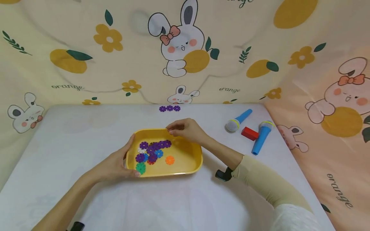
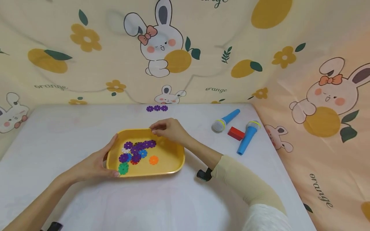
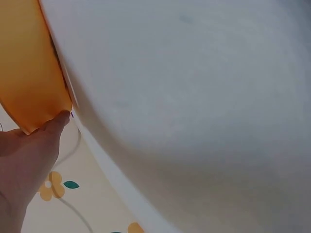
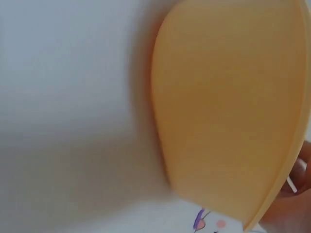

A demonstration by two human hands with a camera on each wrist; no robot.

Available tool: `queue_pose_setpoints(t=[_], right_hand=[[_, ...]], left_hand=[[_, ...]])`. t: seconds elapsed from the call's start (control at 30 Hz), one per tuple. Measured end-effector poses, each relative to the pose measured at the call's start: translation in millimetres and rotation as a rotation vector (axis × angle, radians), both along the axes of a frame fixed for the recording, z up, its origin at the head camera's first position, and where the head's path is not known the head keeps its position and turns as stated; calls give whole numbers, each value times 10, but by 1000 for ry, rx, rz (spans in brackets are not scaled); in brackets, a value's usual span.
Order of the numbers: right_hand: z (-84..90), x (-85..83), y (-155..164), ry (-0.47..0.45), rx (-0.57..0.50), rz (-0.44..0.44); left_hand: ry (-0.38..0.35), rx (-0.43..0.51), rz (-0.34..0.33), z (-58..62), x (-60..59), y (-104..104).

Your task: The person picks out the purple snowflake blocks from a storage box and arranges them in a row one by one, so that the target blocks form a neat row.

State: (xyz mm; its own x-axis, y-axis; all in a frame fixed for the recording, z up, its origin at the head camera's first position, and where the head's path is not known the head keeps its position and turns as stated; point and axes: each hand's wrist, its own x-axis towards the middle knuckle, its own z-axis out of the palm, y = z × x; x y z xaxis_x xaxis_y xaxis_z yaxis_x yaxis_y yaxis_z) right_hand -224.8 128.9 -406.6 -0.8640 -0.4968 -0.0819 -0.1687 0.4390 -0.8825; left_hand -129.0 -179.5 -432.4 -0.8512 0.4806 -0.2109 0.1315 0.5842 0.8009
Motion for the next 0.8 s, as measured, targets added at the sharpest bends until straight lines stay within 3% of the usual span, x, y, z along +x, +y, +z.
queue_pose_setpoints(t=[0.27,0.43,0.8], right_hand=[[-166,183,-149,-7,164,-97],[-269,234,-237,8,243,-95],[-334,345,-325,205,369,-26]], left_hand=[[1,12,-3,-14,-3,-5],[-20,8,7,-33,1,0],[6,-21,-11,21,-7,15]])
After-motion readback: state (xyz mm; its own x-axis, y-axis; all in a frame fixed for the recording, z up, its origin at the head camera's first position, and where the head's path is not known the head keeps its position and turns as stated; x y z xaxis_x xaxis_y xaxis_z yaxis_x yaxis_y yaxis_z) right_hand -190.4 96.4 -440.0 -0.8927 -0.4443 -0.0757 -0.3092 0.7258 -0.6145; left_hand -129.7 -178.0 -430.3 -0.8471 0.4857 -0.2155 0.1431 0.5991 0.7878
